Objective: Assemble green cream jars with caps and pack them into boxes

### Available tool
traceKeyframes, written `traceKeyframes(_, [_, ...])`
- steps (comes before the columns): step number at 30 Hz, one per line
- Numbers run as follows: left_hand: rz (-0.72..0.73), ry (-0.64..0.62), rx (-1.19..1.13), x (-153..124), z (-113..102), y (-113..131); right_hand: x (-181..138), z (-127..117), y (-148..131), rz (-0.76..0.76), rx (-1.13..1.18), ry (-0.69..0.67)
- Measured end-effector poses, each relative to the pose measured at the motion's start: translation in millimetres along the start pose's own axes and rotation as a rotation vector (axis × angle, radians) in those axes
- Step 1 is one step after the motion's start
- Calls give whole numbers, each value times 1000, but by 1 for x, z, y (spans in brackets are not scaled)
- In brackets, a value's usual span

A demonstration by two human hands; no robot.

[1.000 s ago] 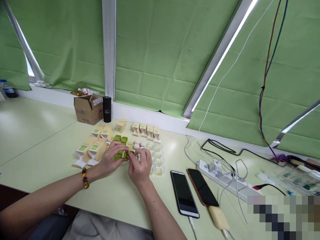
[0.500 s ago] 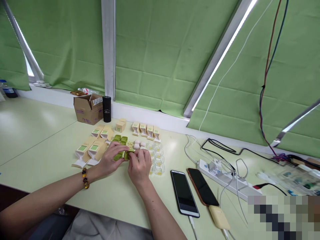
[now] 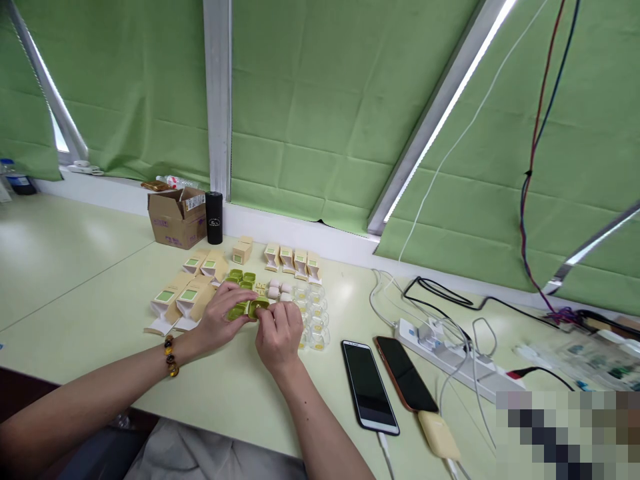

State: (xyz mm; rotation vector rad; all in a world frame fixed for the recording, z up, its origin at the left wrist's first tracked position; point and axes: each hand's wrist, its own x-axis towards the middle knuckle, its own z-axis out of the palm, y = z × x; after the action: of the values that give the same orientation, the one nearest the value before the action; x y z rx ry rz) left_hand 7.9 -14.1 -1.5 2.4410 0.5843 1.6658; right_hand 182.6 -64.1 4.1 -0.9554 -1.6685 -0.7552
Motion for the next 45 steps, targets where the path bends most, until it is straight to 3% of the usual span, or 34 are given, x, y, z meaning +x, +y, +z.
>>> traceKeyframes(16, [-51,39,6,0,0,-2,0,-2,-2,-42,16,32])
traceKeyframes(28, [-356,159,106,4,-3,-12,-4,0,-3,5,33,15])
traceKeyframes(35, [-534,221,66,5,-4,-22,-11,12,5,114,19,-214])
traceKeyframes(42, [-554,268,-37,7,-4,-28,-6,32,12,164,-124,-688])
traceKeyframes(45, [-531,286,-42,7,-3,-29,4,41,13,138,-194,-831])
